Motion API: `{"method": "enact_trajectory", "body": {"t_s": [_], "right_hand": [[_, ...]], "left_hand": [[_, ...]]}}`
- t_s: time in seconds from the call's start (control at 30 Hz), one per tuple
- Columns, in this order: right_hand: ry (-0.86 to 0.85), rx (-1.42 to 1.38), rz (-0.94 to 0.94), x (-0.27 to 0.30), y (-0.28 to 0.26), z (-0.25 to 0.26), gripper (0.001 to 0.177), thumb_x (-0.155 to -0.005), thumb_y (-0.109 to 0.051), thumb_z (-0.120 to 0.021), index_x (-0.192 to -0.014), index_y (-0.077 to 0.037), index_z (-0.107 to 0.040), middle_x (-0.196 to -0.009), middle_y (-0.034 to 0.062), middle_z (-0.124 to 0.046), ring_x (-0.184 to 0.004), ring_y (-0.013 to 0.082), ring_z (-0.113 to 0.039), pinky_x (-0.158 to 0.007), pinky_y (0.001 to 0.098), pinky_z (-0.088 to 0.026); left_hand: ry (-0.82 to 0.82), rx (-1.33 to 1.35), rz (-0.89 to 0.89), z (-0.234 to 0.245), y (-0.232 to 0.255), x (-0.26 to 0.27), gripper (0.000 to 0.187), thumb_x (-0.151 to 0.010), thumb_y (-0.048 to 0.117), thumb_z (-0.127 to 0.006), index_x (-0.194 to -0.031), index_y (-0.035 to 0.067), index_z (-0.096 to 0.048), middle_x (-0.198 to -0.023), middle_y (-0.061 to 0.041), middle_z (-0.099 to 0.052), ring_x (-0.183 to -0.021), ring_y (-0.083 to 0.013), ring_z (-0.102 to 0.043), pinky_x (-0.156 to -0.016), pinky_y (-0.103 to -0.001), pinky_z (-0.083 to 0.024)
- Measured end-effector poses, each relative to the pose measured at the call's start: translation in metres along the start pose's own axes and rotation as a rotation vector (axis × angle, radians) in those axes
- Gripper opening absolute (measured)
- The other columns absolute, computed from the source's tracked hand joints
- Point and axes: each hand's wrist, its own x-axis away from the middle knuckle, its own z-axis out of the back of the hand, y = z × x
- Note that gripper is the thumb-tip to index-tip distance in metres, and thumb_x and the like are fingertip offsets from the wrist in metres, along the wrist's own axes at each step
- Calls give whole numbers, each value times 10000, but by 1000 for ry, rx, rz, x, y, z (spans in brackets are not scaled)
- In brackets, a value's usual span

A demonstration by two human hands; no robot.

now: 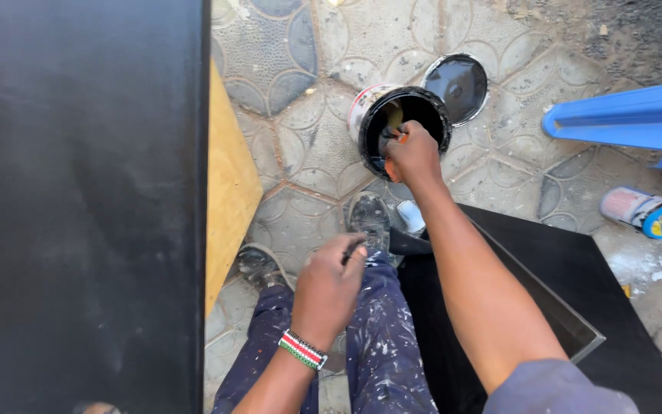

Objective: Applying black paint to a wooden furniture panel using a small brush

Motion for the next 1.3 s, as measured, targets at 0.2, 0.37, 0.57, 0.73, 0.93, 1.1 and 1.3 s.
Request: {"method": "enact_trajectory", "body": {"t_s": [0.2,0.37,0.57,0.73,0.93,1.1,1.3], "right_hand": [[-140,-518,-219,22,-12,7,325,-1107,-212,-686,-983,54,-826,-888,121,-793,-605,181,-551,-563,339,-435],[-416,-988,-321,77,-45,39,341,-1062,-339,-690,-1284,-99,-787,-946,84,-714,-715,201,-600,-518,334,-452],[-443,-1475,-302,140,-76,66,336,-1098,-265,-651,-1338,-62,-767,-1074,142,-829,-829,228,-733,-665,352,-588],[-725,-1639,11,165,-77,81,382,-1222,-194,-610,-1428,106,-729,-1176,276,-833,-935,378,-815,-838,488,-685],[-549,-1409,118,161,-88,61,500,-1061,-185,-592,-1548,-125,-692,-940,306,-739,-710,386,-645,-693,601,-663],[-367,-1254,49,165,-143,53,427,-1044,-202,-797,-1461,-143,-723,-695,262,-699,-423,530,-742,-445,628,-680],[-68,-1209,271,148,-168,11,316,-929,132,-903,-1182,15,-754,-855,319,-785,-549,404,-794,-511,449,-684]], "left_hand": [[194,-616,-687,46,31,42,151,-1073,237,-762,-1038,89,-765,-960,-108,-813,-828,-380,-746,-818,-498,-602],[53,-1109,-1097,161,31,12,126,-962,195,-758,-846,147,-776,-826,-100,-812,-905,-327,-804,-1323,-604,-476],[26,-1108,-1522,180,15,-67,443,-988,246,-626,-548,280,-590,-548,-19,-610,-706,-242,-629,-1138,-498,-516],[397,-1046,-1510,168,79,-107,469,-953,342,-664,-497,259,-597,-487,-15,-564,-628,-247,-582,-962,-475,-537],[466,-905,-1453,160,91,-108,515,-966,359,-679,-506,131,-641,-470,-127,-588,-581,-310,-643,-900,-477,-534],[521,-757,-1521,194,122,-29,153,-1029,88,-638,-956,74,-771,-854,-168,-662,-875,-395,-702,-818,-581,-613],[1106,-641,-707,223,26,-72,105,-1154,248,-617,-1131,168,-680,-995,-29,-504,-899,-328,-586,-836,-498,-515]]}}
